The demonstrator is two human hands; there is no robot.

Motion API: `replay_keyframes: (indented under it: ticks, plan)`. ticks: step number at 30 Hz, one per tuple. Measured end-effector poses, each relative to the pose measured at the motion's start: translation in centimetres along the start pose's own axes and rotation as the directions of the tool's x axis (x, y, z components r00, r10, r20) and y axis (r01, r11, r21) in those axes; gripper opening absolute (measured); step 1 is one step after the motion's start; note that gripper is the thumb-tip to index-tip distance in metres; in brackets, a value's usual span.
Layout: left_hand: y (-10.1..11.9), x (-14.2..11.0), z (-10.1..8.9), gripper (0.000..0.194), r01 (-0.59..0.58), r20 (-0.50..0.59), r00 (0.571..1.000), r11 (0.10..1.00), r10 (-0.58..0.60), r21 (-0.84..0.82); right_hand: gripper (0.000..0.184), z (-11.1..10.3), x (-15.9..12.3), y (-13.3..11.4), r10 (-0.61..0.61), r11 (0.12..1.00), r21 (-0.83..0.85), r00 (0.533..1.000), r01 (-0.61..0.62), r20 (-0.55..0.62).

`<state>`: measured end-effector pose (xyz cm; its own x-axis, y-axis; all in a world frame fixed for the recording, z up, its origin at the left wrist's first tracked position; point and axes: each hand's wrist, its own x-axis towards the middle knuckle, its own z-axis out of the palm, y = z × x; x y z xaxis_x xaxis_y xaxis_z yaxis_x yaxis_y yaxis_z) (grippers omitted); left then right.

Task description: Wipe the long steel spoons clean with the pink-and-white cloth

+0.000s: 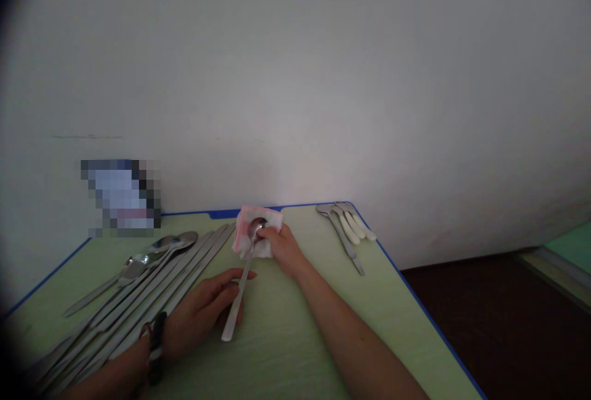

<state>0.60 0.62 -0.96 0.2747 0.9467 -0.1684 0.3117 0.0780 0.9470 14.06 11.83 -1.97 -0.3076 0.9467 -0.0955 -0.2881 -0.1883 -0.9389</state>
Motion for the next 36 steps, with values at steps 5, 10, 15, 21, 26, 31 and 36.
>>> replay_keyframes:
  ticks: [5,10,15,21,26,31,36]
  plan:
    - [0.25,-0.07,0.0,0.043,-0.005,0.013,1.0,1.0,0.005,-0.003,0.01,-0.05,0.04,0.06,0.009,1.0,0.014,1.0,-0.009,0.009]
    - [0.45,-0.11,-0.03,0.042,-0.017,0.006,1.0,1.0,0.017,0.016,0.01,-0.07,0.07,0.07,0.004,1.0,0.002,1.0,-0.004,0.006]
    - [0.36,-0.13,-0.06,0.042,-0.029,0.003,1.0,0.999,0.029,0.034,0.009,0.0,0.02,0.0,-0.005,1.0,-0.004,1.0,0.005,0.006]
    - [0.42,-0.11,-0.01,0.041,-0.015,0.003,1.0,1.0,0.015,0.021,0.01,-0.03,-0.04,0.0,0.002,1.0,-0.002,1.0,-0.002,0.006]
    - [0.56,-0.01,0.08,0.042,-0.004,0.008,1.0,1.0,0.004,0.018,0.01,-0.14,0.0,0.08,0.01,1.0,-0.016,1.0,-0.01,0.005]
    - [0.37,-0.02,0.01,0.041,-0.019,0.002,1.0,0.999,0.019,0.027,0.011,-0.21,0.15,0.27,0.001,1.0,-0.02,1.0,-0.001,-0.005]
    - [0.2,-0.08,-0.01,0.042,-0.02,-0.005,1.0,0.999,0.02,0.028,0.012,-0.13,0.0,0.21,-0.008,1.0,-0.029,1.0,0.008,0.022]
